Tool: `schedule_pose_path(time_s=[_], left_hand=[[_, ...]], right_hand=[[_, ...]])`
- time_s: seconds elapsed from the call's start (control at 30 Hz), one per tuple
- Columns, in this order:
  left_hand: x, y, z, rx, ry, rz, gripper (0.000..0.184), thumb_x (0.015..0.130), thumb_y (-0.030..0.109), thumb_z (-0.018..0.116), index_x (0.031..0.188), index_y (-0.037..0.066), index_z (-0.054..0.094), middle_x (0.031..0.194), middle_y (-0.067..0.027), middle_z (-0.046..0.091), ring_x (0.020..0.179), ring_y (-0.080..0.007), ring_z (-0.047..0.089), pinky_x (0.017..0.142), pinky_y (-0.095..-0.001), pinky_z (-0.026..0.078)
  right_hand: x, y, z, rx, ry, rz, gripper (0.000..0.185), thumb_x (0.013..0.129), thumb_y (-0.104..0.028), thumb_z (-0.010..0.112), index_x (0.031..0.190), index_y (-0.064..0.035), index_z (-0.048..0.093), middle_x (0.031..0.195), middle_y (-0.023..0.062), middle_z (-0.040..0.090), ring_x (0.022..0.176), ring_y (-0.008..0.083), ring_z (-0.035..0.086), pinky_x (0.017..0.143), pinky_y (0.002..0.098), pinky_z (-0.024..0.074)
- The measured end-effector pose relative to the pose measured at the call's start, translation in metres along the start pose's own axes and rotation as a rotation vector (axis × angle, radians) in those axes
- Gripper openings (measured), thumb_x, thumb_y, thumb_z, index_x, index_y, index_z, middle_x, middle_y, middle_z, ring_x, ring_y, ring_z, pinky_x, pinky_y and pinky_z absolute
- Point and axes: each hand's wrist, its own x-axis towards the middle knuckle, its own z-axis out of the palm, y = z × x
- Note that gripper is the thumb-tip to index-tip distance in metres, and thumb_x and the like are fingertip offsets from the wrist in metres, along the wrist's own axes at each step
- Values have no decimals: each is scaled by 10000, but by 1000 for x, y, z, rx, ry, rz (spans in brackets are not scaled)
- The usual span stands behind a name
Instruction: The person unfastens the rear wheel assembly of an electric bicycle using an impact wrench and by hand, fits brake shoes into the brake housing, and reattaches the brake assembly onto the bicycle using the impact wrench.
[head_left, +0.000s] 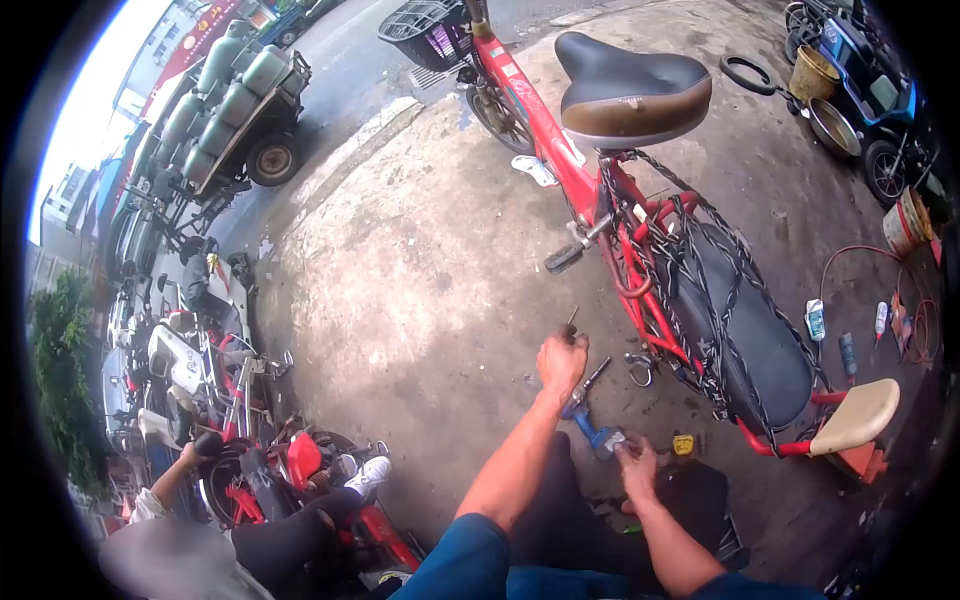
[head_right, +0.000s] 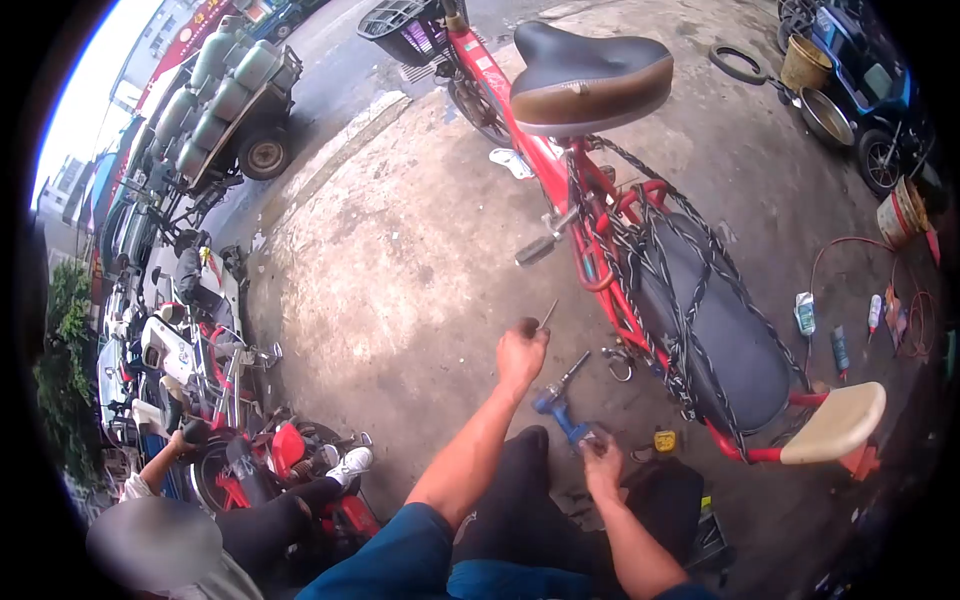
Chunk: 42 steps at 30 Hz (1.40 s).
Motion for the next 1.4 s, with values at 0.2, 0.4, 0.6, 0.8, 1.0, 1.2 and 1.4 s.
schedule_pose_path(time_s=[0.2,0.4,0.6,0.8,1.0,1.2,1.4], left_hand=[[-6,161,-159,-41,374,165,421,743,227,654,1097,4,603,1053,-186,632,914,-311,629,824,-396,487],[88,243,-323,164,691,410,523,709,275,686,1138,9,548,1078,-189,590,1019,-335,563,886,-423,447],[242,301,-434,277,856,597,586,706,356,718,1149,5,563,1096,-207,585,1027,-358,558,912,-422,428],[314,342,-486,-850,317,645,566,803,359,709,1160,-40,525,1122,-159,553,1132,-305,501,913,-421,425],[349,329,-534,-1804,-541,431,966,863,660,449,1386,-108,185,1360,-270,319,1246,-389,385,1026,-519,369],[345,341,-540,-1691,-597,457,1019,844,686,450,1374,-141,181,1400,-293,267,1291,-401,331,1073,-497,318],[383,365,-529,476,484,700,791,737,487,689,1290,-29,457,1172,-259,556,1115,-377,529,954,-470,387]], right_hand=[[-109,-158,-79,-365,-85,-161,249,792,-145,699,1008,-27,660,841,108,686,774,193,658,711,312,517],[-88,-222,-116,-340,-15,-299,193,837,-69,654,1001,28,624,837,71,653,762,121,605,695,272,509],[-14,-291,-22,329,42,-130,302,871,-220,613,1067,7,583,947,106,638,871,199,616,792,321,488],[-35,-420,96,1191,-19,-41,631,919,-591,405,1208,-42,521,1026,105,624,927,284,615,830,404,501],[-21,-476,150,1290,-399,-192,727,913,-634,348,1299,-35,489,1149,158,623,1111,320,576,933,475,474],[-33,-485,174,1309,-336,-197,711,922,-620,340,1291,-31,492,1159,172,613,1101,340,576,914,479,483],[-61,-446,154,1163,51,-270,636,926,-585,394,1226,-43,536,1079,139,633,990,303,611,848,443,507]])
